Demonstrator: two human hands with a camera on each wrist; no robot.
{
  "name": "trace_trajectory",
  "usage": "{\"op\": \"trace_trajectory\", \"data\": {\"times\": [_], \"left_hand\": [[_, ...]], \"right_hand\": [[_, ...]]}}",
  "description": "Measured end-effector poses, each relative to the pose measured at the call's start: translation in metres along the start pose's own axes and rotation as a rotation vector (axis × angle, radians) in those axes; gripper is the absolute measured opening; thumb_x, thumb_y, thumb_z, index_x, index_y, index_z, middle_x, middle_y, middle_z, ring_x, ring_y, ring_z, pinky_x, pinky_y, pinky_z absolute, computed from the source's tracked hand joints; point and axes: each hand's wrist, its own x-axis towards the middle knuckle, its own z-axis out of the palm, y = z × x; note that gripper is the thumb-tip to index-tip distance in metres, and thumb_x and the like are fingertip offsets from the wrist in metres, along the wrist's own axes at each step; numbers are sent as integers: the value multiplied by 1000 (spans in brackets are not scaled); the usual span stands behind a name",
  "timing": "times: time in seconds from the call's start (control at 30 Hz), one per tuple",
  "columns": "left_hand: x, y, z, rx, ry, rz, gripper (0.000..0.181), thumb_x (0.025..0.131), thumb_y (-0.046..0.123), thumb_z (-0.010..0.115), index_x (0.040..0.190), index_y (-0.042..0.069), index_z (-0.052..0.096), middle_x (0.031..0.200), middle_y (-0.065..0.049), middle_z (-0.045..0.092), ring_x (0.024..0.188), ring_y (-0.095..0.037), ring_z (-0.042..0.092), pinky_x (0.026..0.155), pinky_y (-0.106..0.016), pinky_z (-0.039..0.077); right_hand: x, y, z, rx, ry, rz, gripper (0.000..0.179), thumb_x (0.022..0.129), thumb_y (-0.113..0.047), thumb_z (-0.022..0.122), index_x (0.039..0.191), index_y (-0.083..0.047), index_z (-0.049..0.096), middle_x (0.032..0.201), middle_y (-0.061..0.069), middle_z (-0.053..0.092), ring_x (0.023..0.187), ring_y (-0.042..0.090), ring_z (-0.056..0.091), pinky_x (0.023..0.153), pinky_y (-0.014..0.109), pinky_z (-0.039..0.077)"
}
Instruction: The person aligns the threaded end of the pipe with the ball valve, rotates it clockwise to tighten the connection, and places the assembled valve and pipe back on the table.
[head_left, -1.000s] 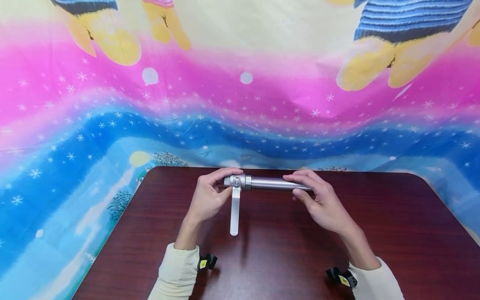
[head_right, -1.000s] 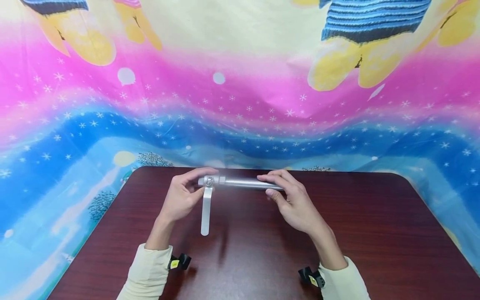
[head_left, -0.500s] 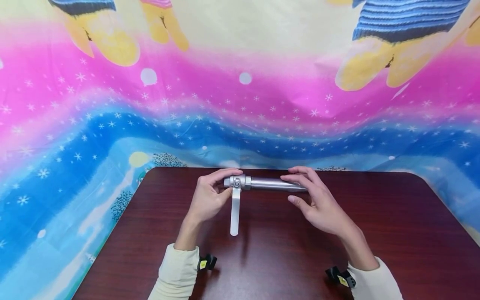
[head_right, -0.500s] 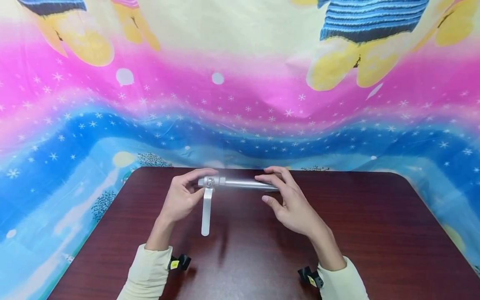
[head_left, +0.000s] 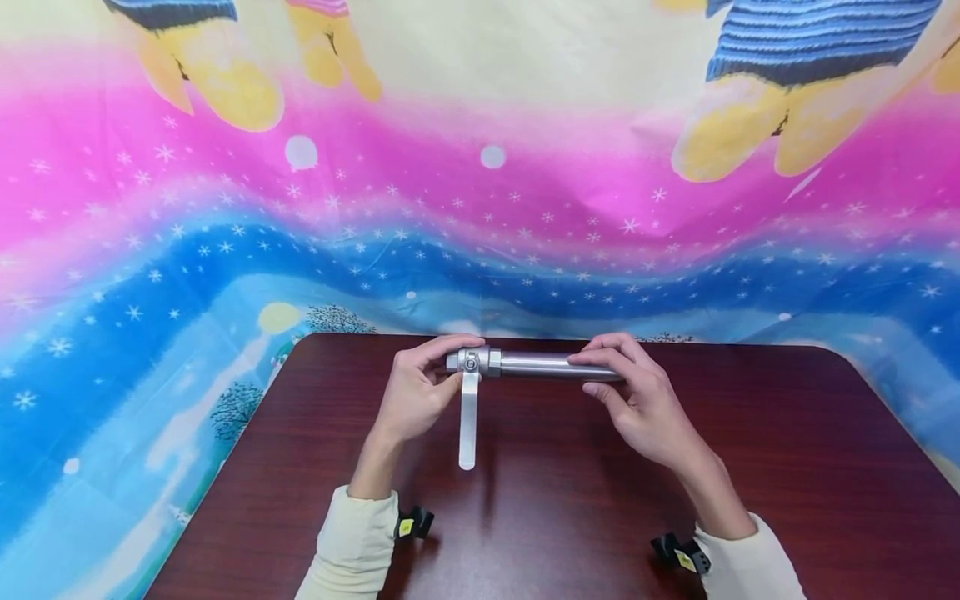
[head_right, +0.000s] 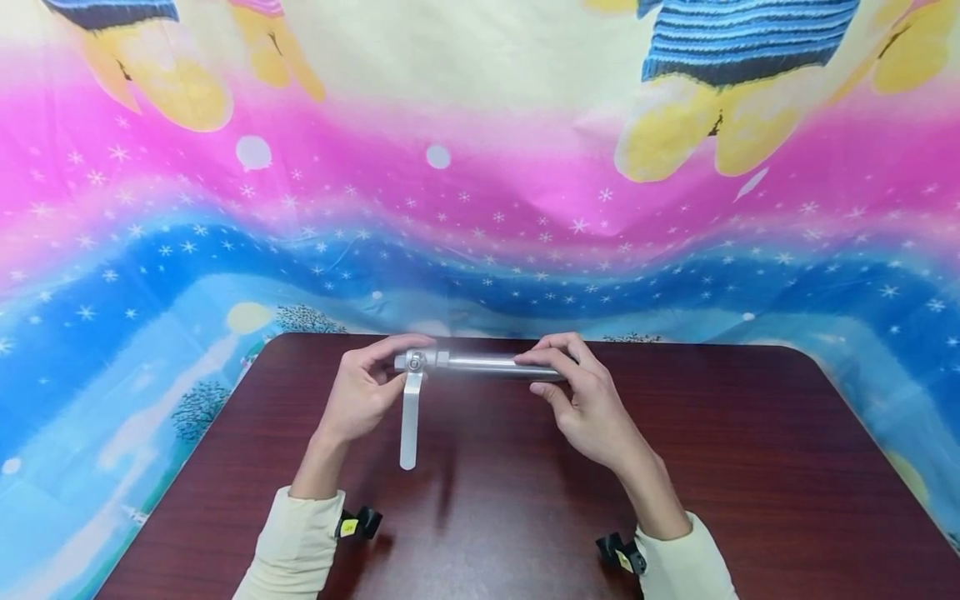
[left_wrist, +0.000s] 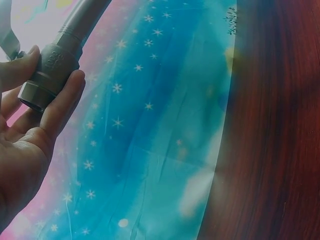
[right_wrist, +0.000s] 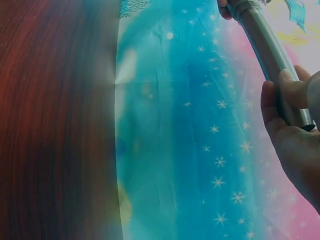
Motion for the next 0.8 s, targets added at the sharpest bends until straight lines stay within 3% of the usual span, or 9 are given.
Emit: {"op": "trace_trajectory", "data": {"times": [0.2, 0.27, 0.53, 0.63, 0.8], "left_hand": [[-1, 0, -1, 2, 3, 5, 47, 85, -20, 63, 126, -2, 76, 127, -22, 74, 88, -10, 65, 72, -19, 54], [-1, 0, 0, 0, 3, 2, 46, 85, -20, 64, 126, -2, 76, 127, -22, 74, 88, -8, 65, 72, -18, 54], [0, 2, 0, 1, 8, -1, 45, 85, -20, 65, 125, -2, 76, 126, -23, 74, 87, -6, 64, 71, -18, 53], [1, 2, 1, 9, 4, 4, 46, 85, -19, 65, 125, -2, 76, 126, -23, 74, 87, -7, 64, 72, -18, 54], [0, 0, 1, 26, 2, -2, 47, 85, -19, 65, 126, 0, 77, 126, -21, 75, 87, -8, 65, 73, -19, 55]], "right_hand": [[0, 3, -1, -17, -23, 8, 51, 85, 15, 78, 129, -11, 76, 124, 6, 68, 119, 8, 59, 98, 10, 44], [-1, 3, -2, -16, -40, 22, 50, 88, 13, 77, 131, -12, 75, 125, 5, 67, 117, 8, 60, 96, 11, 46], [-2, 4, -2, 7, -97, 53, 46, 97, 11, 67, 138, -9, 70, 126, 5, 64, 80, 14, 65, 75, 15, 53], [-3, 3, 0, -24, -98, 90, 45, 101, 6, 65, 142, -12, 67, 130, 5, 62, 97, 14, 63, 88, 16, 48], [-5, 0, 3, -36, -116, 152, 51, 99, 0, 72, 147, -15, 63, 150, 8, 52, 135, 23, 50, 102, 16, 37]]}}
